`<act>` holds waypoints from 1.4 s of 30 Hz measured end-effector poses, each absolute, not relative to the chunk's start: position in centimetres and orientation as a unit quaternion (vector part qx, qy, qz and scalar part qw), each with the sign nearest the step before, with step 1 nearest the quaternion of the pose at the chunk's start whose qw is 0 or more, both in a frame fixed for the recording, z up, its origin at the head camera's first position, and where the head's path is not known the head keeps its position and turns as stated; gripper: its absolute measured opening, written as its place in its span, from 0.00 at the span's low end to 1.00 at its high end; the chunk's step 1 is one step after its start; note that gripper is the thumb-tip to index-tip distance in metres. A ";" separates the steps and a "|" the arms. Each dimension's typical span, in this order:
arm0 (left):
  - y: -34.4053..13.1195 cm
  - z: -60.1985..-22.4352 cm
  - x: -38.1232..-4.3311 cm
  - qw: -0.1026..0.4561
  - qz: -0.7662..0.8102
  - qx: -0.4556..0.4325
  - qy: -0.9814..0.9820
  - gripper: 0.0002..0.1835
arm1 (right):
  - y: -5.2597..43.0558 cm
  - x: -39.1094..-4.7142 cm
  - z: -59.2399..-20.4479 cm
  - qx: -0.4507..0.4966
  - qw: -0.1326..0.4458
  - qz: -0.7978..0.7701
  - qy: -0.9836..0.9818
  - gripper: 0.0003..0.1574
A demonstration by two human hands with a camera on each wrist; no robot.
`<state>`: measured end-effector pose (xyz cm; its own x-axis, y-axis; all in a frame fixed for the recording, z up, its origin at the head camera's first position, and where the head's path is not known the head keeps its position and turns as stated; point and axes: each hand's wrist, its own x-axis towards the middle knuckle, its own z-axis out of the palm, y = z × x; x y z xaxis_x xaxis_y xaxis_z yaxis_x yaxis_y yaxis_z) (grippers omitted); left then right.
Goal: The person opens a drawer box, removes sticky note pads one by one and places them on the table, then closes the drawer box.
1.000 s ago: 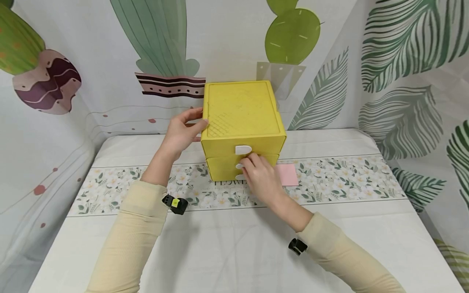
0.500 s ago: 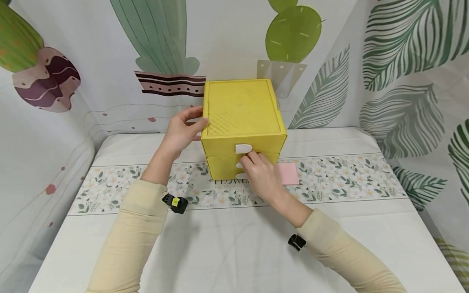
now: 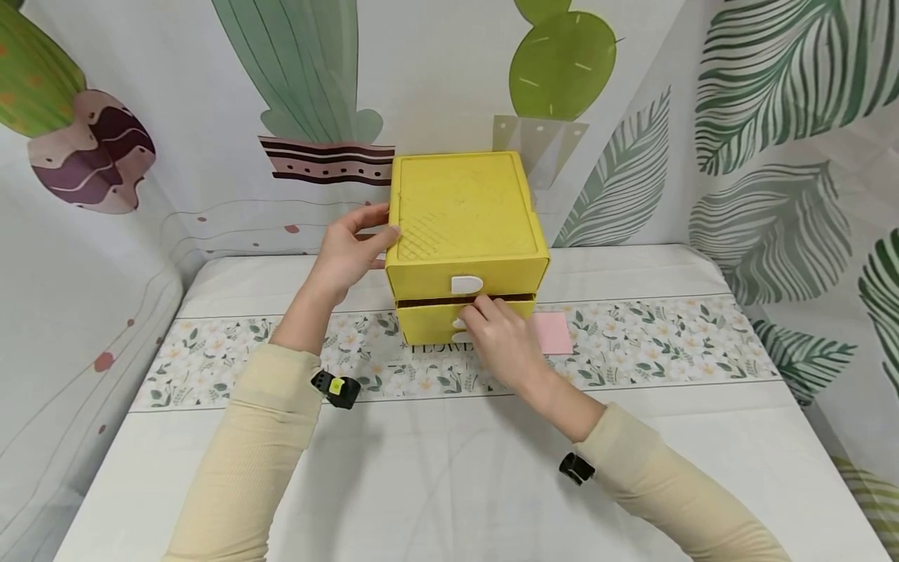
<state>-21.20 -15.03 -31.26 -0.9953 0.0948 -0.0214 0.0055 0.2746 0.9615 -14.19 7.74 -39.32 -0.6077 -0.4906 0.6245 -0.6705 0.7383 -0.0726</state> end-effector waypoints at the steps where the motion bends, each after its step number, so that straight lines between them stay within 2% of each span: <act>1: -15.0 -31.3 -21.2 0.037 0.601 0.031 0.798 0.27 | 7.8 -14.1 -39.3 0.331 0.298 0.150 -0.883 0.04; 18: -15.0 -31.1 -21.2 0.038 0.602 0.033 0.797 0.27 | 8.4 -12.7 -39.1 0.371 0.317 0.090 -0.868 0.10; 29: -15.0 -31.3 -21.2 0.040 0.604 0.037 0.795 0.27 | 8.6 -11.8 -39.3 0.382 0.340 0.044 -0.858 0.06; 34: -15.1 -31.4 -21.2 0.041 0.604 0.037 0.795 0.27 | 8.7 -11.2 -39.2 0.395 0.348 0.042 -0.849 0.11; 37: -15.1 -31.4 -21.2 0.040 0.602 0.037 0.797 0.27 | 8.8 -10.8 -39.2 0.402 0.342 0.044 -0.848 0.12; 42: -15.1 -31.3 -21.1 0.037 0.599 0.036 0.799 0.26 | 8.9 -10.2 -39.0 0.409 0.329 0.047 -0.850 0.09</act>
